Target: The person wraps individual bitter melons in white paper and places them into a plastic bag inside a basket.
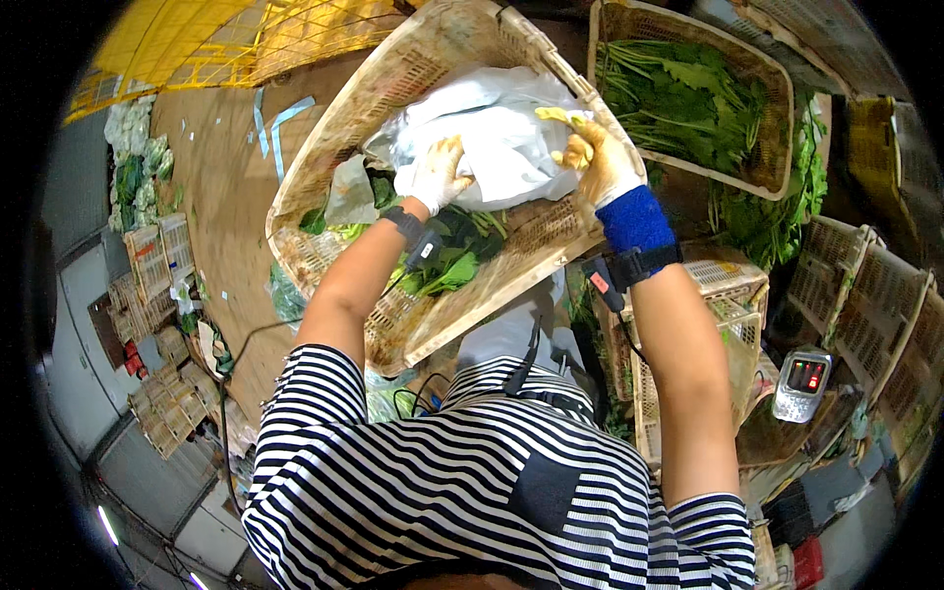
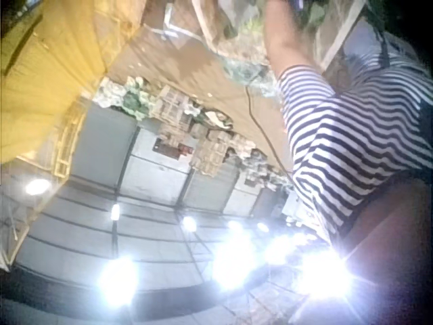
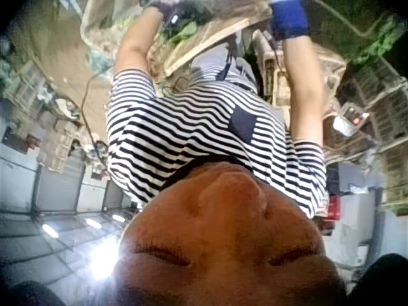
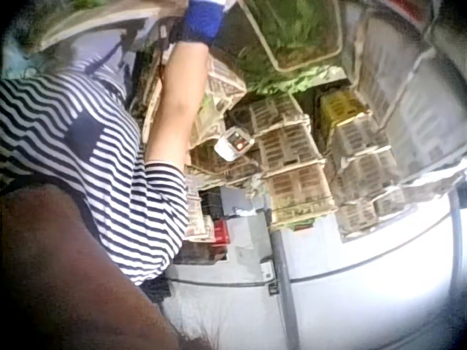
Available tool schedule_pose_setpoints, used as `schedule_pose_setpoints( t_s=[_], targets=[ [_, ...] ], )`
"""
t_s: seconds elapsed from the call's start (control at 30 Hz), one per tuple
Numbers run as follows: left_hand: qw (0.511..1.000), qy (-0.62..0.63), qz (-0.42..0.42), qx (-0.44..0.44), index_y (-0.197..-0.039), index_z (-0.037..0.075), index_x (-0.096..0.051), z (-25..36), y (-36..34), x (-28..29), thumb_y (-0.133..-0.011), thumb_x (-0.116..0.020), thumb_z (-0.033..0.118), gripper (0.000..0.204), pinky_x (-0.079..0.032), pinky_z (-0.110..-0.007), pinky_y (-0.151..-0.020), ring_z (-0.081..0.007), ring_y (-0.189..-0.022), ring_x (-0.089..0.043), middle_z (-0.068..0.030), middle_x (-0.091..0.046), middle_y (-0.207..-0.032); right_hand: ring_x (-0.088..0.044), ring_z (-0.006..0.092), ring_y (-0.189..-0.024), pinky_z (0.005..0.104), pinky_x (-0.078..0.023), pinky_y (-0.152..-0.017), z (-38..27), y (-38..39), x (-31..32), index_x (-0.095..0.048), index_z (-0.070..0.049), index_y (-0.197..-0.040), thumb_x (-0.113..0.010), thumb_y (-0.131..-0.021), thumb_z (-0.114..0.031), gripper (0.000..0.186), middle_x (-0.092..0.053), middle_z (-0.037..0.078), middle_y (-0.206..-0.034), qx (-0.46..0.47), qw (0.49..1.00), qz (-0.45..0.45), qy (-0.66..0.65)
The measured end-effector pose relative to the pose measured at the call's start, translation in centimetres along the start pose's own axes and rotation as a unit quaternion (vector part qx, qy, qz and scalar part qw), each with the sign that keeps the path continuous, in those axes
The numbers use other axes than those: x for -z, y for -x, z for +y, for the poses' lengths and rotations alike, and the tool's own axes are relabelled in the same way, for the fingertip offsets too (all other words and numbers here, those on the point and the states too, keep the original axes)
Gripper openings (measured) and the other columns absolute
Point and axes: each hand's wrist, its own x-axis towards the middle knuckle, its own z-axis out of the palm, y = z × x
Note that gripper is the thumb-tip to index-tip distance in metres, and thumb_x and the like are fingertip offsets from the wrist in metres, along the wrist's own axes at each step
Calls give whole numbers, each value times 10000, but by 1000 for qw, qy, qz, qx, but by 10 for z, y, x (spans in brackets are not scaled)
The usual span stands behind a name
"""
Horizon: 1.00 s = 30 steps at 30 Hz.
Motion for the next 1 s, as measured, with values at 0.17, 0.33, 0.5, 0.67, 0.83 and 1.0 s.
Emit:
schedule_pose_setpoints(
  t_s=[0.17, 0.33, 0.5, 0.67, 0.83, 1.0],
  targets=[
    [973, -9, -227, 35, -1087, 94, -488, 24, -14, -7, -678, -675, 296, 493, -448, -397, -831, -322, -992, -537, -156, -541, -1081, -494, 124, -540, 313, -499, -614, 11, 12, 11, -500, -26, -1031, -456, -916, -193, 207, -499, 19, -669, -17, 999, -11, -35],
    [974, 56, -219, 26, -1074, 59, -490, 71, -51, -27, -699, -641, 335, 489, -439, -404, -815, -321, -989, -531, -171, -542, -1048, -568, 148, -655, 311, -520, -636, 12, 21, -2, -512, -19, -1044, -491, -901, -221, 249, -556, 64, -771, -28, 998, 11, -56],
    [957, -99, -268, -51, -1209, 133, -478, 93, -46, -116, -776, -553, 368, 498, -306, -479, -935, -273, -1214, -327, -121, -409, -1267, -547, 105, -633, 280, -518, -638, 15, 24, -9, -525, 0, -1039, -478, -902, -194, 242, -561, 30, -740, 15, 994, -93, -57],
    [965, 195, -154, -82, -1260, 306, -450, 68, -28, -184, -811, -495, 421, 465, -212, -473, -1014, -243, -1255, -304, -27, -386, -1348, -567, 117, -682, 267, -486, -658, 18, 26, -8, -539, 4, -1059, -496, -893, -183, 254, -593, 41, -808, 11, 998, -51, -20],
    [939, 79, -330, -51, -1245, 229, -471, 106, -46, -101, -822, -453, 444, 475, -184, -379, -1065, -265, -1271, -298, -78, -369, -1375, -565, 134, -851, 271, -467, -768, 24, 33, 6, -534, 1, -1107, -512, -880, -177, 290, -597, 73, -958, 44, 998, -49, 19],
    [979, 158, -100, -86, -925, 141, -684, 55, -8, -65, -724, -581, 186, 230, -403, -370, -933, -320, -1084, -492, -154, -518, -1203, -503, 183, -1110, 318, -394, -931, 18, 74, 16, -438, -9, -1251, -457, -896, -190, 398, -522, 101, -1219, 59, 987, -27, 144]
  ],
)
